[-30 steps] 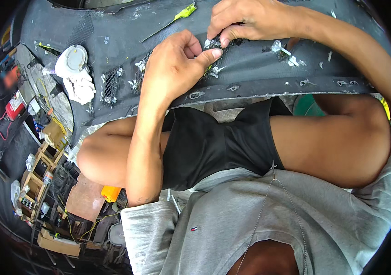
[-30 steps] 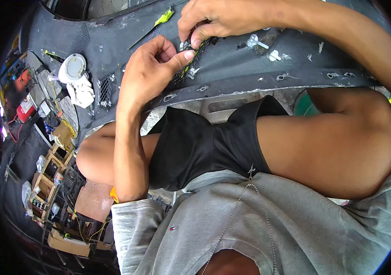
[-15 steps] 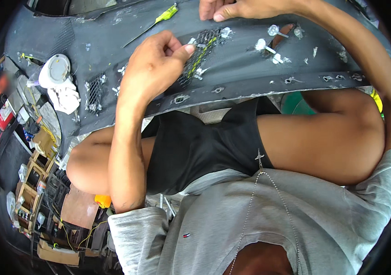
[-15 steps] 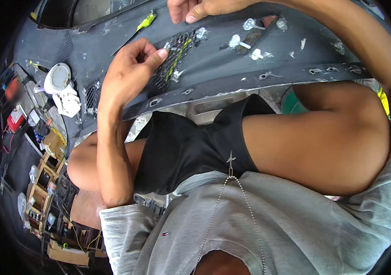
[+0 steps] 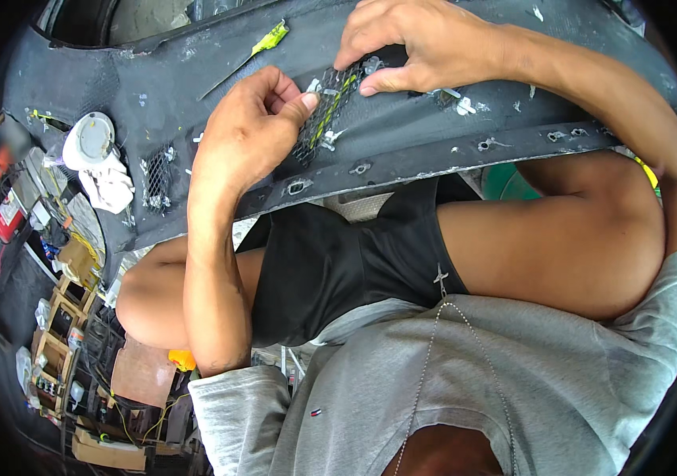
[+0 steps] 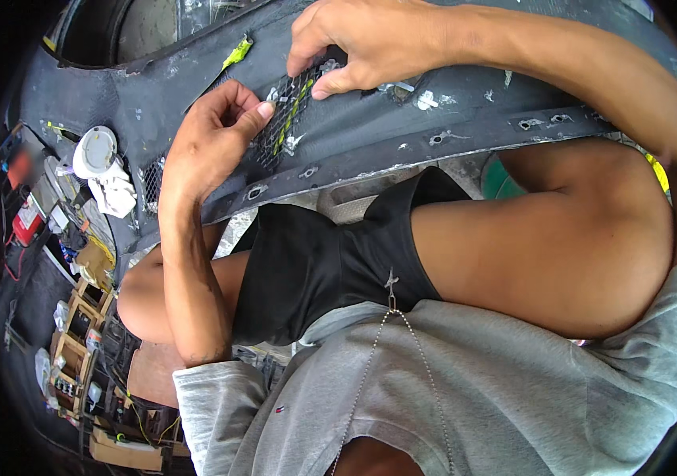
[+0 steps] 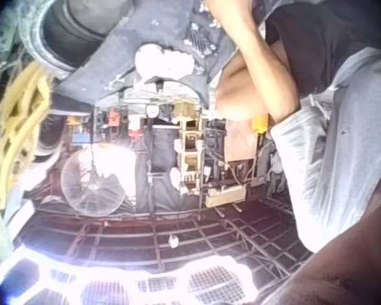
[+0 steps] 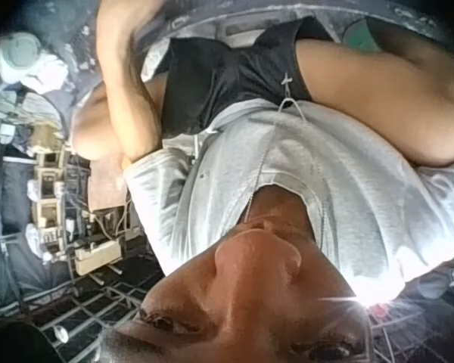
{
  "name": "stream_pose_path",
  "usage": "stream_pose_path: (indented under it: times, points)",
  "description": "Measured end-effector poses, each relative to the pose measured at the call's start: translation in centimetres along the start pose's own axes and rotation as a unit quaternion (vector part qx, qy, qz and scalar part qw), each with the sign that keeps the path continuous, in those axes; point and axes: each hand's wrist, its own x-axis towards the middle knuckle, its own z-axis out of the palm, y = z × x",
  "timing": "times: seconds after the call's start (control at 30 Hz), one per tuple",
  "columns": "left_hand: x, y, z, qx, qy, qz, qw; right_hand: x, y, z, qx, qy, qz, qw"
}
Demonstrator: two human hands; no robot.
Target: Repairing a car fender by applying wire mesh and adhesive to holes in the body panel.
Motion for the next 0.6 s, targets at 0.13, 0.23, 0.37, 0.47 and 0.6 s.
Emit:
stream_pose_path:
  times: [0.13, 0.23, 0.37, 0.47, 0.6]
  points:
    - [-0.2, 0.1, 0.1, 0.01, 0.016, -0.001, 1.0, 0.6, -0.2, -0.1, -0.039, 0.028, -0.021, 0.999]
    - [-0.4, 0.1, 0.2, 0.018, 0.02, 0.001, 1.0, 1.2, -0.3, 0.1, -0.045, -0.013, -0.017, 0.999]
    - [-0.8, 0.0, 0.7, 0.031, 0.052, 0.025, 0.998, 1.6, -0.7, 0.5, -0.041, -0.019, 0.006, 0.999]
    - [-0.7, 0.0, 0.7, 0.038, 0.048, 0.03, 0.998, 1.5, -0.6, 0.7, -0.015, -0.016, 0.026, 0.999]
    - [0.5, -1.3, 0.3, -0.003, 0.019, 0.038, 0.999, 1.4, -0.5, 0.7, -0.002, -0.011, 0.025, 1.0]
